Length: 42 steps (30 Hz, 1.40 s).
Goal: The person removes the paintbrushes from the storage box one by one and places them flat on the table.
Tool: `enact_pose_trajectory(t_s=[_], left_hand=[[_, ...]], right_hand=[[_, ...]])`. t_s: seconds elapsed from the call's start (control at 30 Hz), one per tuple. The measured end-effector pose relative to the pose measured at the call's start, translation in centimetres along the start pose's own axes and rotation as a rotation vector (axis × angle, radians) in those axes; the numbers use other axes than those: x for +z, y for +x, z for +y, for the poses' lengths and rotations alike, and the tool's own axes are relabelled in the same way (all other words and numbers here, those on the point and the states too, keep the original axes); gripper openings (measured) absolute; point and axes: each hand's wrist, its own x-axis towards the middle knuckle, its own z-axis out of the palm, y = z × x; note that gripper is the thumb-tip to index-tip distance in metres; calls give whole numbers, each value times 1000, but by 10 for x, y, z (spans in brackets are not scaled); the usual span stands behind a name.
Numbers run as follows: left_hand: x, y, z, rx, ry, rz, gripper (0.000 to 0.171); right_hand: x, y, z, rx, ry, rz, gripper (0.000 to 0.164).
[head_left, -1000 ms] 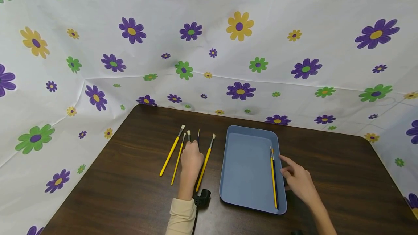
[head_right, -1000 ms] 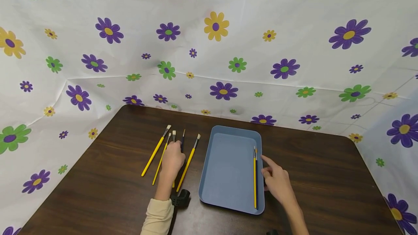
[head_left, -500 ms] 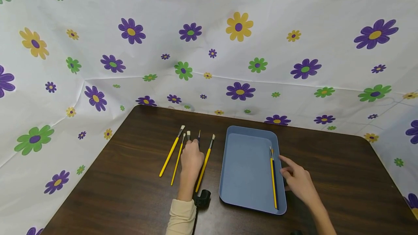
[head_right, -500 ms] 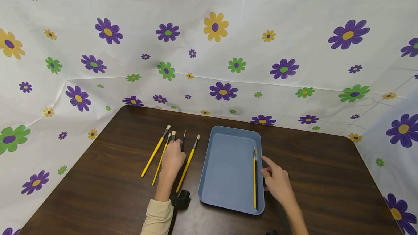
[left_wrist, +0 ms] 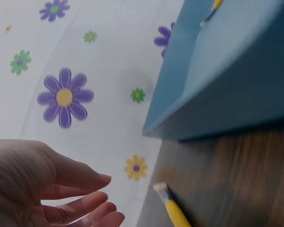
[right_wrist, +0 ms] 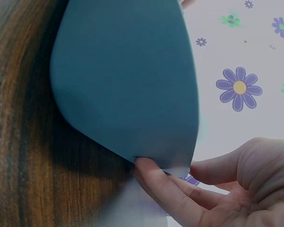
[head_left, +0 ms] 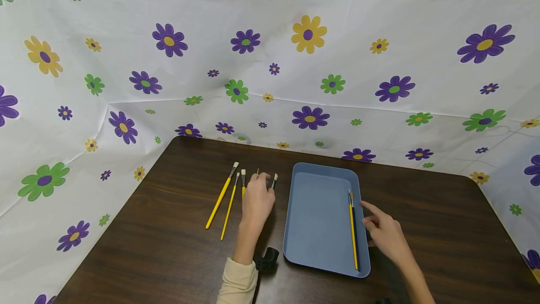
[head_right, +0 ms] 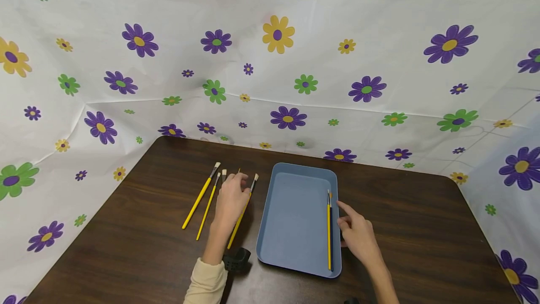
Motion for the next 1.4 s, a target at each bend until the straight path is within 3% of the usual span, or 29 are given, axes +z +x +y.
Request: enact_pose_trajectory(t_s=[0.2,0.47,0.7,1.0,1.4], left_hand=[[4,-5,20,49,-43,-68,28],[19,-17,43,125,-93,-168,28],[34,-30,58,164,-79,-231,27],[58,-41,64,221,-60,-285,26],[78,-49,67,183,-113,-358,32]], right_hand=[[0,0,0,1,3,-1,48],[0,-1,-1,9,-8,-2,49],[-1,-1,-2,19,-2,-6,49],[-2,-1,-1,16,8,-10,49],[-2,0,-2,15,5,-11,49]])
